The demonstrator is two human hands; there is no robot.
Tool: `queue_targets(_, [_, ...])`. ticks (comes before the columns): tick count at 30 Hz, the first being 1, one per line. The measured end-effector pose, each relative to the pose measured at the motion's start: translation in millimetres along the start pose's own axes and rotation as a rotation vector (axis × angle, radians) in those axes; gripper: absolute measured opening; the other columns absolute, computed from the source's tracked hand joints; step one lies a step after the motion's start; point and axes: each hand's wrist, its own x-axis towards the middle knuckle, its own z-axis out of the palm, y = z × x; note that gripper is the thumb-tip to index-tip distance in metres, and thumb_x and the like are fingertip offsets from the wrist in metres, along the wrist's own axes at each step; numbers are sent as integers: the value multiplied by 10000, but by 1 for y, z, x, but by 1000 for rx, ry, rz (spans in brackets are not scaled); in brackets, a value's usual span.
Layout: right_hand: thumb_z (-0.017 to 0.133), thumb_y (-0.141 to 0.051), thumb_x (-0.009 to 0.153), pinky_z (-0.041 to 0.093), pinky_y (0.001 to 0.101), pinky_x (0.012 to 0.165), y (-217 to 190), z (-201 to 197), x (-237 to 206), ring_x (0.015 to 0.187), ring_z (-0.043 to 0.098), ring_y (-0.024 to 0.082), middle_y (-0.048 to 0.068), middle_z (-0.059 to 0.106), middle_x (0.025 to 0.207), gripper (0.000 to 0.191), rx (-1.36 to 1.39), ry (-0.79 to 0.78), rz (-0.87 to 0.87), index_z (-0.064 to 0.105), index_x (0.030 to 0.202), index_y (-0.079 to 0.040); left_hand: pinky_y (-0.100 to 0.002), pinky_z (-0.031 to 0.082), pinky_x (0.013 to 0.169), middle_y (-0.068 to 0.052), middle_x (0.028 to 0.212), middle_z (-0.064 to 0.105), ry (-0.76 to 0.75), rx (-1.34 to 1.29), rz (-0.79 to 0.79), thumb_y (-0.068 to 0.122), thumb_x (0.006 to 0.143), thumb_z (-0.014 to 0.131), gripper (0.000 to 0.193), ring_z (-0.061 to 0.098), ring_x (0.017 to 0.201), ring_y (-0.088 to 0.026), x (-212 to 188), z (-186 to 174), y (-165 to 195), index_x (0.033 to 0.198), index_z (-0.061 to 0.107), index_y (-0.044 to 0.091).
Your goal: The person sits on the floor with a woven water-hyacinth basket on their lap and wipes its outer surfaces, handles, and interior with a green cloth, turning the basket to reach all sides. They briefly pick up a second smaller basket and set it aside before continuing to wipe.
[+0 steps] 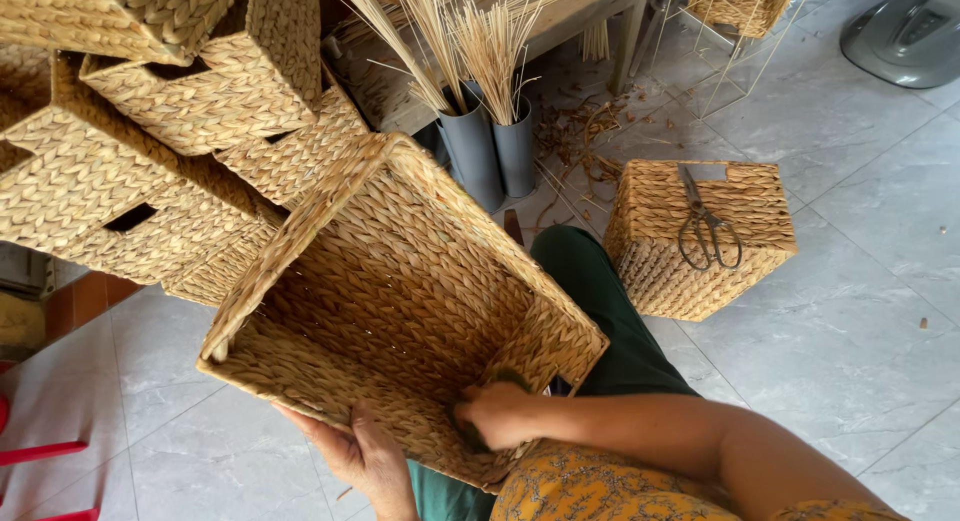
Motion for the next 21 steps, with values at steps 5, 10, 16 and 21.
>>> queue_targets(5, [621, -112, 886, 528, 487, 859, 26, 4, 1, 1186, 534, 358, 158, 536, 1298, 473, -142, 179, -119, 566, 1352, -168, -399, 239, 1287, -184, 1745, 213, -43, -92, -13, -169, 884, 466, 928, 294, 1571, -273, 6, -1, 11, 1695, 83, 68])
queue_targets(10, [630, -60, 865, 494, 505, 881, 56, 22, 8, 1086, 585, 389, 235, 579, 1189, 443, -261, 514, -129, 607, 1307, -52, -462, 292, 1323, -200, 1695, 306, -62, 380, 176, -97, 892, 554, 908, 370, 1572, -342, 40, -14, 44, 1694, 159, 62])
queue_targets(16, [632, -59, 869, 486, 520, 850, 63, 35, 12, 1043, 592, 399, 241, 585, 1154, 342, -236, 558, -229, 642, 1210, -39, -548, 350, 1301, -224, 1636, 440, -220, 760, 495, -8, 975, 635, 647, 371, 1578, -427, 111, 1, 78, 1591, 439, -3])
queue_targets(21, [651, -87, 867, 481, 511, 851, 66, 32, 6, 1035, 602, 371, 207, 596, 1116, 272, -218, 573, -289, 647, 1138, -70, -447, 566, 945, -178, 1272, 715, -439, 1095, 642, 220, 995, 720, 531, 691, 1128, -312, 187, 43, 77, 1471, 613, 12])
